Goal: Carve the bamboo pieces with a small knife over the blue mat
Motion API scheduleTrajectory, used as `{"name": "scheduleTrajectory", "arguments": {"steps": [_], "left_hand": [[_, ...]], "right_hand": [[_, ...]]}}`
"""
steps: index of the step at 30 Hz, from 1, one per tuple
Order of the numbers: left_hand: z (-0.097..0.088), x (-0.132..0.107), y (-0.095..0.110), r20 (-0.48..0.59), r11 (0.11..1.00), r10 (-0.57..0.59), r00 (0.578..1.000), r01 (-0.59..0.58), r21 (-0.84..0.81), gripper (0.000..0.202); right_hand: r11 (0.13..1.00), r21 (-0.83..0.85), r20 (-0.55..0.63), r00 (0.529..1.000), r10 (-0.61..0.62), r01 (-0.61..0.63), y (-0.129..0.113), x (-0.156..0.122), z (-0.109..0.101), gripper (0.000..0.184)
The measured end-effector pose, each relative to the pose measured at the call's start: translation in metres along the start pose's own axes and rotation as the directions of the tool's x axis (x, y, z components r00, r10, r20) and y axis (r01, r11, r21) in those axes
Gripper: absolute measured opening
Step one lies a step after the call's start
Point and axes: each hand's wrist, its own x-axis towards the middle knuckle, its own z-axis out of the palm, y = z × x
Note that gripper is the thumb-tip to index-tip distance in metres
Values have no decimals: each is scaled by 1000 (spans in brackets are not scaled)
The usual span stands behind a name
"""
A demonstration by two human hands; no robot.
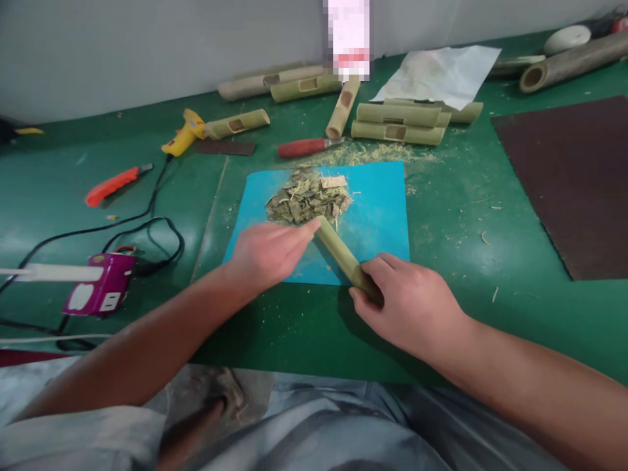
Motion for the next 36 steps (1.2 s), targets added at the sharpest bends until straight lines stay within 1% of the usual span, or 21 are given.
{"name": "scheduleTrajectory", "arguments": {"steps": [3,4,5,7,8,9,11,12,13,15,16,19,20,24,25,27,28,29,32,33,36], "left_hand": [[0,-1,2,14,990,135,991,-135,-39,35],[0,-1,2,10,989,144,989,-144,-36,35],[0,-1,1,3,993,117,993,-117,-14,34],[0,-1,-1,-19,999,23,1000,-23,44,31],[0,-1,-2,-22,999,7,1000,-6,53,31],[0,-1,-3,-16,999,24,1000,-23,41,32],[0,-1,-2,5,993,114,993,-114,-12,34],[0,-1,-2,4,990,137,990,-137,-20,34],[0,-1,-1,-3,991,131,991,-132,-5,34],[0,-1,-1,-27,996,76,997,-75,56,32],[0,-1,-1,-30,995,67,997,-65,72,32],[0,-1,-1,-6,989,144,990,-144,26,33],[1,-1,-2,-9,988,153,988,-152,18,33],[0,0,-1,-63,992,62,996,-54,115,31],[-1,0,1,-58,991,84,995,-77,112,32],[-3,1,7,-26,981,192,981,-191,45,35],[-3,1,9,-21,974,227,974,-227,12,35],[-3,2,10,-24,974,228,973,-228,-2,35],[-2,1,9,-34,993,118,992,-117,13,36],[-1,1,8,-27,993,117,993,-117,-3,36],[0,1,8,-1,973,215,977,-214,-89,36]], "right_hand": [[1000,-6,-16,1000,-13,13,0,0,0,18],[1000,-6,-18,1000,-13,13,0,0,0,18],[1000,-6,-20,1000,-12,12,0,0,0,18],[1000,-6,-23,1000,-10,10,0,0,0,18],[1000,-4,-24,1000,-12,12,0,0,0,18],[1000,0,-24,1000,-15,15,0,0,0,18],[1000,7,-25,999,-21,21,0,0,1,18],[1000,9,-26,999,-20,21,0,0,1,18],[1000,11,-25,1000,-18,18,0,0,1,18],[1000,12,-21,1000,-13,13,0,0,1,18],[1000,13,-18,1000,-12,12,0,0,1,18],[1000,22,-11,1000,-17,17,0,0,1,18],[1000,24,-11,1000,-17,17,0,0,1,18],[1000,17,-16,1000,-11,11,0,0,1,18],[1000,15,-13,1000,-13,14,1,0,2,18],[1000,19,-6,1000,-23,24,1,0,2,19],[999,22,-4,1000,-26,26,1,0,2,19],[999,24,-6,1000,-26,26,1,0,2,19],[1000,25,-6,1000,-14,15,1,0,2,19],[1000,25,-2,1000,-16,16,0,0,1,19],[999,20,-2,999,-41,41,0,1,1,21]]}}
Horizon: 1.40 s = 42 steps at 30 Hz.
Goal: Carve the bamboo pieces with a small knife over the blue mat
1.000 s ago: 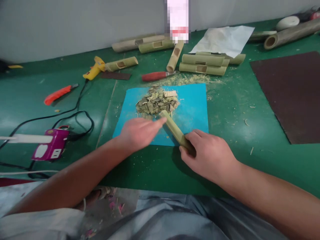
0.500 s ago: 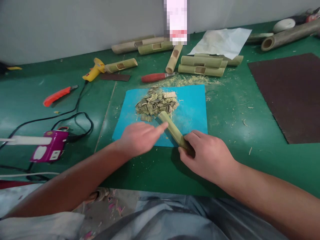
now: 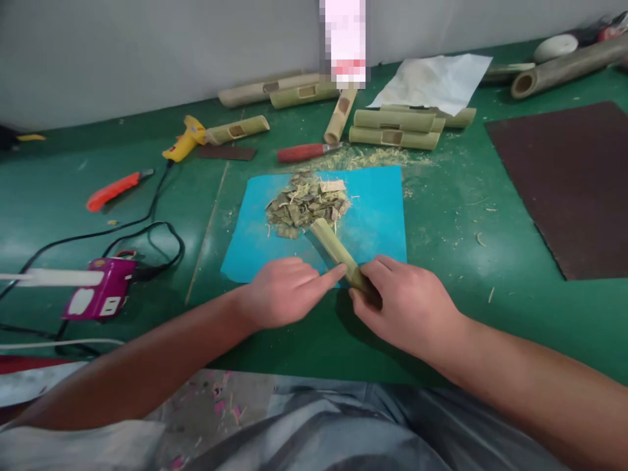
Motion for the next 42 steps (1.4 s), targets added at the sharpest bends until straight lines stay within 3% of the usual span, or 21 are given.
{"name": "scheduleTrajectory", "arguments": {"steps": [4,8,12,16,19,24,27,31,35,39,40,42], "left_hand": [[-2,3,2,-39,995,-94,995,95,38,33],[-3,3,2,-12,999,17,1000,-18,-38,34],[0,0,-3,-62,996,-74,995,77,50,32],[1,-2,-5,13,999,11,1000,-11,-32,35],[-1,-2,-6,-28,990,-129,991,130,46,35],[-2,-1,-5,56,1000,-7,998,8,-12,38],[-1,1,-2,-6,984,-149,989,149,99,37],[-3,3,4,41,999,34,999,-32,-36,39],[-5,5,5,-24,991,-118,993,119,57,36],[-4,4,6,2,995,65,998,-64,-73,37],[-3,3,5,-14,998,39,999,-40,-49,36],[-1,1,1,-61,992,-116,991,119,51,34]], "right_hand": [[1000,-18,-20,1000,-7,6,1,0,0,20],[1000,-22,-13,1000,-11,11,1,0,0,21],[1000,-6,-11,1000,14,-14,1,0,0,20],[1000,3,31,999,29,-30,-1,1,-1,20],[999,3,35,998,49,-49,-2,2,-2,19],[999,-13,49,998,40,-39,0,1,-2,22],[999,-25,34,999,37,-36,0,0,-1,21],[1000,-23,28,1000,13,-12,-1,0,-1,22],[999,-18,25,999,36,-36,-1,1,-1,21],[1000,-18,35,999,23,-22,-2,1,-2,21],[999,-18,30,999,28,-27,-2,1,-2,21],[999,-20,26,999,44,-44,-2,1,-2,21]]}}
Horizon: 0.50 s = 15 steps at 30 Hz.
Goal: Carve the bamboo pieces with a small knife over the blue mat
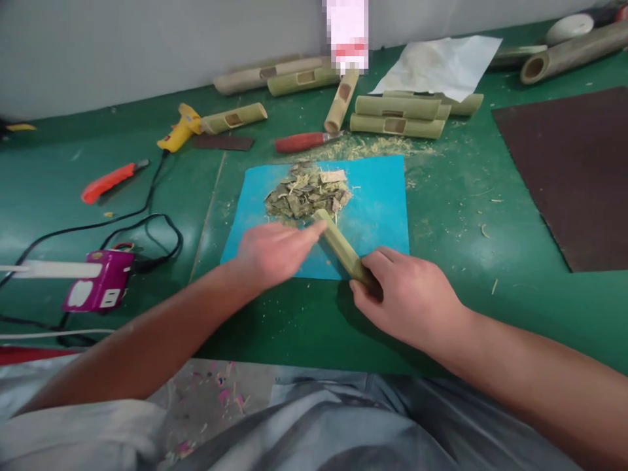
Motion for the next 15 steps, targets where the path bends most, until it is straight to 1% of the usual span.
{"name": "scheduleTrajectory", "arguments": {"steps": [1,2,4,5,8,9,12,13,15], "left_hand": [[1,-1,-1,11,999,-40,999,40,22,35],[1,-2,-2,39,1000,-10,999,10,6,36],[1,-2,0,79,994,102,992,-97,-58,39],[0,-1,1,88,989,131,987,-125,-75,40],[-3,3,7,85,999,10,996,-7,-33,38],[-3,5,9,81,999,-4,997,7,-35,38],[-4,7,9,76,988,117,990,-108,-114,38],[-3,7,8,74,987,123,990,-114,-116,37],[-2,6,5,57,1000,1,998,1,-30,36]], "right_hand": [[1000,0,4,1000,4,-4,0,0,0,20],[1000,1,9,1000,2,-2,0,0,0,20],[1000,0,18,1000,-4,4,1,0,0,21],[1000,-1,17,1000,-3,3,1,0,1,21],[1000,-7,-3,1000,10,-10,1,-1,2,21],[1000,-9,-5,1000,9,-9,1,-1,2,21],[1000,-9,-1,1000,-4,4,0,-1,2,22],[1000,-7,-1,1000,0,0,0,-1,2,22],[1000,-4,-1,1000,20,-20,0,-1,2,21]]}}
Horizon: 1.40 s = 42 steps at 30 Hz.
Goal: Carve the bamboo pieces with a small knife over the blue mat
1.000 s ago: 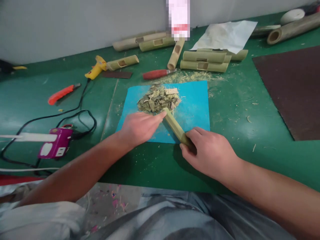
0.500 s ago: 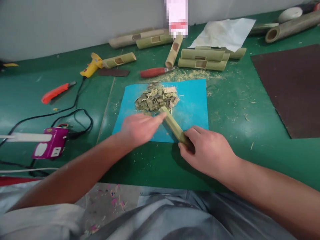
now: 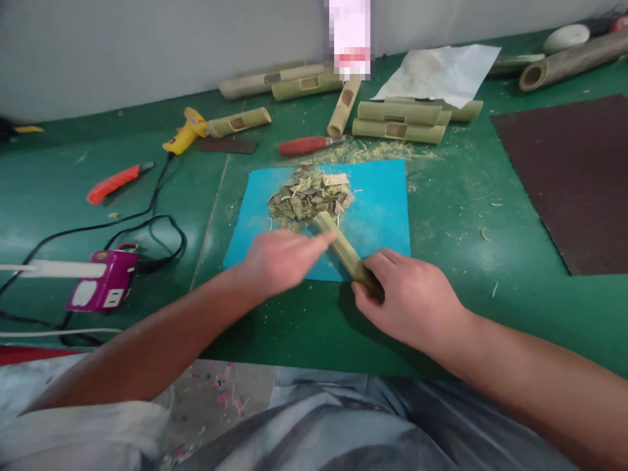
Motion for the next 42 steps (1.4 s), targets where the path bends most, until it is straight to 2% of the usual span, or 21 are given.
{"name": "scheduleTrajectory", "arguments": {"steps": [2,5,6,8,11,15,18,20,22,25,30,32,34,35,39,42], "left_hand": [[1,-1,-1,-2,997,-59,998,59,45,36],[2,-2,-1,43,996,75,996,-73,-55,39],[2,-2,-2,45,996,60,997,-56,-71,38],[1,0,-7,43,994,-67,997,70,-89,34],[-1,5,-15,46,943,-247,968,251,-219,30],[-8,11,-16,-3,831,-380,925,340,-441,24],[-14,13,-12,106,712,-439,892,417,-565,21],[-16,14,-9,184,638,-481,857,486,-597,21],[-15,13,-7,208,586,-526,825,528,-615,24],[-11,11,-6,218,502,-574,789,550,-667,31],[-8,10,-10,304,271,-653,694,588,-762,33],[-9,10,-11,321,233,-663,676,594,-770,30],[-9,10,-11,298,271,-656,693,585,-764,27],[-9,10,-11,271,322,-645,714,577,-751,25],[-7,9,-9,114,634,-536,837,488,-600,16],[-6,8,-8,26,782,-413,911,369,-502,14]], "right_hand": [[1000,-3,13,1000,13,-13,0,0,0,20],[1000,-9,31,999,13,-12,1,1,0,21],[1000,-8,31,999,14,-14,1,1,-1,22],[1000,-2,18,1000,18,-18,1,1,-1,21],[1000,7,5,1000,18,-18,0,2,0,20],[1000,10,20,1000,16,-16,0,1,0,19],[1000,6,35,999,26,-26,-1,1,0,19],[1000,6,41,999,27,-27,-1,1,0,19],[1000,3,42,999,27,-27,-1,1,0,19],[1000,-2,37,999,28,-28,-1,1,0,19],[1000,-5,28,999,19,-19,-1,2,-1,19],[1000,-9,32,999,19,-19,-1,2,-1,20],[1000,-12,34,999,21,-21,-1,2,-1,20],[1000,-11,35,999,22,-21,-1,2,-1,20],[1000,2,40,999,23,-23,0,2,-1,21],[1000,4,49,998,31,-31,0,2,0,22]]}}
